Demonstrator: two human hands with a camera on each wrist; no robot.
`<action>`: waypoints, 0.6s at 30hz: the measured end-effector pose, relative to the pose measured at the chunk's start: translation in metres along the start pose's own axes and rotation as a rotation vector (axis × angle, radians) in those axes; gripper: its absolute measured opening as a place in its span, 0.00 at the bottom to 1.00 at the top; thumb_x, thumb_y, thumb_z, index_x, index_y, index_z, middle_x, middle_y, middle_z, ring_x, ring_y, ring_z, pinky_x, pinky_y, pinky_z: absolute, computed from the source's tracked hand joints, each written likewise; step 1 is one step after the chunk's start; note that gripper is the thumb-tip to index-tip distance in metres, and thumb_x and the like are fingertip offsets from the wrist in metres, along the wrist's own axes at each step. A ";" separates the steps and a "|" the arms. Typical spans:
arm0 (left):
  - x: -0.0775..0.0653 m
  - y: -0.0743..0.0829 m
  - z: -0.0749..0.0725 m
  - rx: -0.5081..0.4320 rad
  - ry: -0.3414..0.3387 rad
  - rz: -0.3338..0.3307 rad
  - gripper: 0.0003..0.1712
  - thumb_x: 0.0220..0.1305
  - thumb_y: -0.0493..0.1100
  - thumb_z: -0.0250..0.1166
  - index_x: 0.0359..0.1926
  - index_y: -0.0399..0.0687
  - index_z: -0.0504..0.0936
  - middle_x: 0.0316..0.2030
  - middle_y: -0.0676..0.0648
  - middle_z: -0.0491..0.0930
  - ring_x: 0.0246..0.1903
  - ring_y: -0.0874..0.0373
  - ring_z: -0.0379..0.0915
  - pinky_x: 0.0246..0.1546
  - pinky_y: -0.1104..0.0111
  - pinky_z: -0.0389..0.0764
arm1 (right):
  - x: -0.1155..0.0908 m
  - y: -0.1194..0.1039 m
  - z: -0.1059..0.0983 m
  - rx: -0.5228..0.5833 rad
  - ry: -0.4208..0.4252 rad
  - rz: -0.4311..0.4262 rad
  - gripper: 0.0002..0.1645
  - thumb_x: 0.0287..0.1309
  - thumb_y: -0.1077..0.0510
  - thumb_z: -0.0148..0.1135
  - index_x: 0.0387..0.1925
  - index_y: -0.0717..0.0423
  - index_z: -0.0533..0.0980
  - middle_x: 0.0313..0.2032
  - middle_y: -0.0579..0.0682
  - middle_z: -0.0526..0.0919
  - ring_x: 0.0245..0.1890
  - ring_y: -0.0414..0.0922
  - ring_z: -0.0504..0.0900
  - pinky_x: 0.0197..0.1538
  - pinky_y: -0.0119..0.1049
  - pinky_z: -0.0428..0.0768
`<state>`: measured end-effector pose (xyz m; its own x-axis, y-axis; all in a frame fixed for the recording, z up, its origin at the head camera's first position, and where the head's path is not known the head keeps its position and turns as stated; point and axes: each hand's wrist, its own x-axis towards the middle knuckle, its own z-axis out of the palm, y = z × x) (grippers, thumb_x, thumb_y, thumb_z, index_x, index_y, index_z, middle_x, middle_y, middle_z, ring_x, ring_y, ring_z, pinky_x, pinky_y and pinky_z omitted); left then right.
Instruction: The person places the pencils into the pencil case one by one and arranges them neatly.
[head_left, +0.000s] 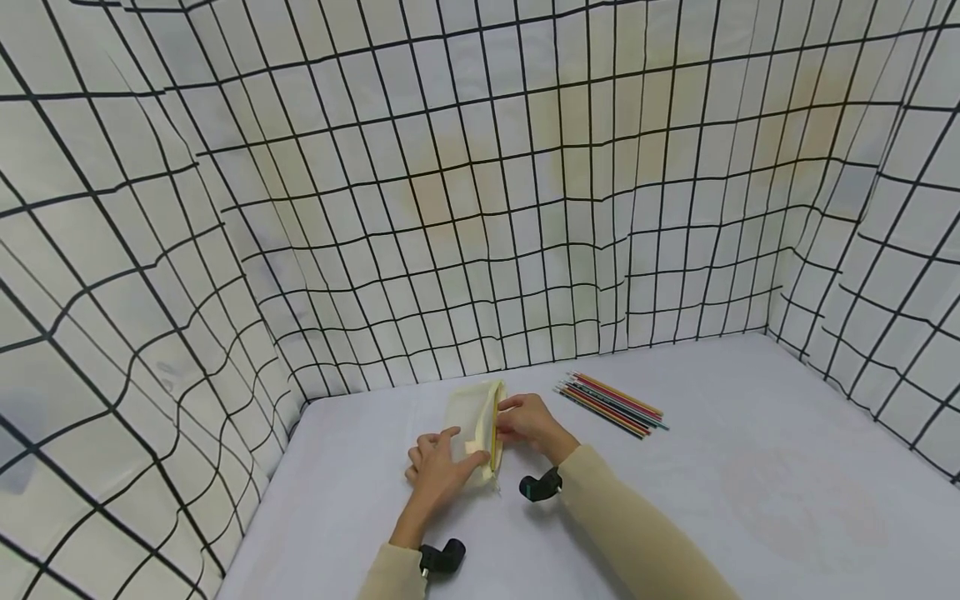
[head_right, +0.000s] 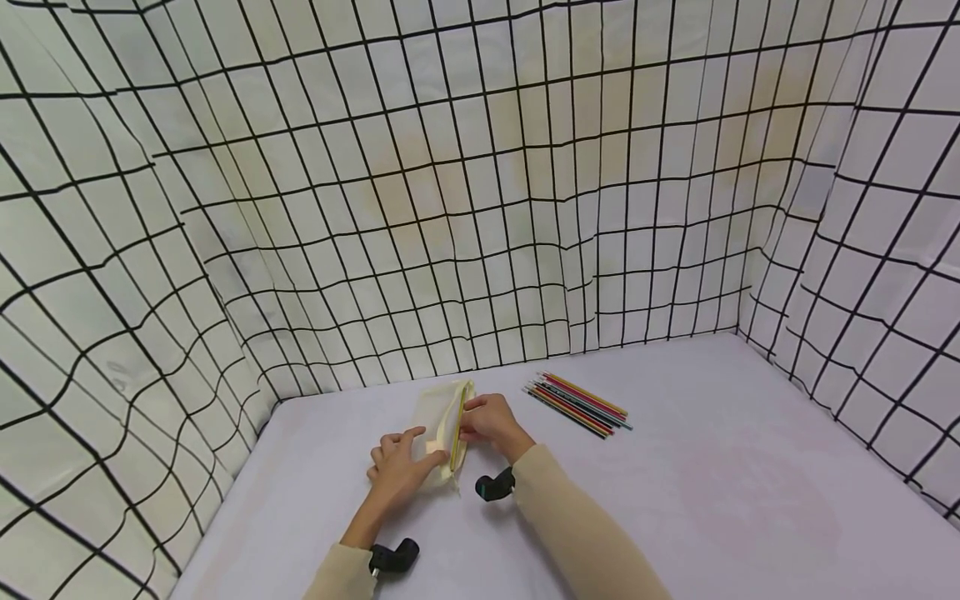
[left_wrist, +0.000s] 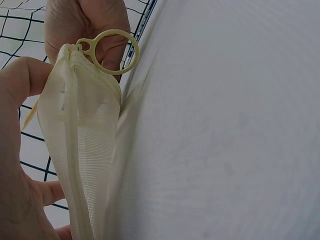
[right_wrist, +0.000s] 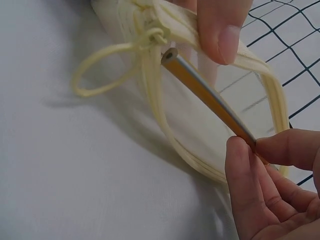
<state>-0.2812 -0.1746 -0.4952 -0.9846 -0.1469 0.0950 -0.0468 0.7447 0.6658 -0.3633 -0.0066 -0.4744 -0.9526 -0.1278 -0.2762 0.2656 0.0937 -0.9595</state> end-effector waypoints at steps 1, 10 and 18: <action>0.000 0.000 0.000 -0.002 -0.001 0.000 0.47 0.52 0.66 0.70 0.69 0.50 0.73 0.64 0.33 0.61 0.63 0.37 0.52 0.53 0.42 0.57 | 0.000 0.000 0.000 0.001 -0.001 -0.001 0.21 0.61 0.69 0.66 0.56 0.66 0.77 0.37 0.57 0.85 0.30 0.43 0.84 0.37 0.35 0.87; 0.001 -0.002 0.002 -0.011 -0.010 0.004 0.47 0.53 0.67 0.70 0.70 0.49 0.72 0.64 0.32 0.60 0.63 0.36 0.51 0.53 0.41 0.55 | 0.000 0.002 0.004 -0.028 -0.012 -0.030 0.15 0.60 0.70 0.64 0.49 0.67 0.79 0.28 0.54 0.82 0.23 0.41 0.83 0.32 0.33 0.85; 0.001 -0.001 0.001 0.000 -0.007 0.008 0.47 0.54 0.67 0.70 0.69 0.48 0.72 0.65 0.32 0.61 0.63 0.35 0.52 0.53 0.40 0.55 | -0.006 0.002 -0.004 -0.092 0.008 -0.040 0.14 0.60 0.68 0.66 0.49 0.65 0.81 0.33 0.55 0.84 0.27 0.42 0.83 0.33 0.32 0.85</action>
<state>-0.2823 -0.1747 -0.4969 -0.9861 -0.1361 0.0953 -0.0386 0.7455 0.6654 -0.3573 -0.0020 -0.4740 -0.9633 -0.1253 -0.2373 0.2133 0.1787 -0.9605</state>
